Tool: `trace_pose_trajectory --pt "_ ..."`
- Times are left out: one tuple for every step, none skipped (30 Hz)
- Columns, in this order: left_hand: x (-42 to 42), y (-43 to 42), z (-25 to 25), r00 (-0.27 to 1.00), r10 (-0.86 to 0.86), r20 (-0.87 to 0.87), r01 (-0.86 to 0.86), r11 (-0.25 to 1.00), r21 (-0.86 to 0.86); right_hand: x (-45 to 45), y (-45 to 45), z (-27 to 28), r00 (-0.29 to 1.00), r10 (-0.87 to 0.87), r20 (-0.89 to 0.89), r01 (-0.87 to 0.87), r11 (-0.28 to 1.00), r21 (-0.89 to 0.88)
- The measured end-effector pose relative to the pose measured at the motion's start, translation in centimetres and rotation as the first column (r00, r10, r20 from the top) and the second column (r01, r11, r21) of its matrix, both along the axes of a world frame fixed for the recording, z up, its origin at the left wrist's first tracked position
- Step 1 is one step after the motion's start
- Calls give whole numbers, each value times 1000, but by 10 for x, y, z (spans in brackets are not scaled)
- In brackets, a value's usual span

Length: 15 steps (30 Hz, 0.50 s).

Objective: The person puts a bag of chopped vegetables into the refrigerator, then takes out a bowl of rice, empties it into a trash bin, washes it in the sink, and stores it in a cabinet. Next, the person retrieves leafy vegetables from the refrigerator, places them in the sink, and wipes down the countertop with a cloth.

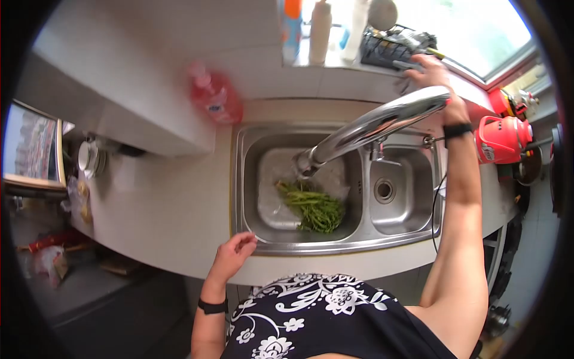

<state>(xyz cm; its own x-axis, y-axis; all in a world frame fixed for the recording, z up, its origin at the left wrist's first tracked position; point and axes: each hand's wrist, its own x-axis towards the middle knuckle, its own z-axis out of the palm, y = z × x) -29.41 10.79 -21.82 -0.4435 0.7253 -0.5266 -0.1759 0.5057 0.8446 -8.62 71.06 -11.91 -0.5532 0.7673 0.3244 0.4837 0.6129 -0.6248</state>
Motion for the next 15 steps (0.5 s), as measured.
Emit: trace_pose_trajectory --pt "0 3 -2 1000 -3 -19 3 1000 2 12 -14 19 974 8 226 -136 817 560" --pt "1 4 -5 999 -8 -41 8 1000 9 29 -40 21 976 -54 212 -37 914 403" --pt "1 5 -10 999 5 -35 -5 1000 1 51 -75 27 970 -123 208 71 969 239" --pt "1 7 -16 992 -66 -110 67 998 3 42 -138 44 990 -111 89 121 986 -113" --pt "1 11 -19 973 -138 -185 140 990 -4 52 -163 23 998 -46 -47 32 962 -273" --pt "4 18 -16 969 -144 -199 153 988 33 51 -191 -2 982 183 -39 -187 963 -197" --pt "9 21 -18 970 -142 -196 149 989 22 36 -226 -14 982 186 -44 -183 850 -494" --pt "11 24 -20 965 -174 -194 182 983 27 21 -243 -28 980 192 46 -124 783 -609" --pt "13 26 -21 959 -208 -193 218 975 34 11 -255 -46 969 207 134 -53 705 -707" --pt "14 29 -17 949 -233 -214 243 970 23 -1 -257 -80 954 247 171 -79 756 -650" --pt "16 31 -15 948 -231 -217 241 970 21 -13 -258 -123 936 281 211 -108 801 -589" --pt "17 33 -15 952 -237 -195 244 970 14 -25 -265 -168 865 367 341 -178 862 -475" --pt "17 35 -13 954 -244 -175 249 968 8 -39 -272 -206 775 419 473 -265 895 -358" --pt "17 39 -10 953 -244 -181 250 968 7 -55 -283 -228 677 448 584 -251 886 -389" --pt "17 43 -3 937 -268 -226 271 962 -17 -67 -293 -249 561 473 679 -236 878 -416"
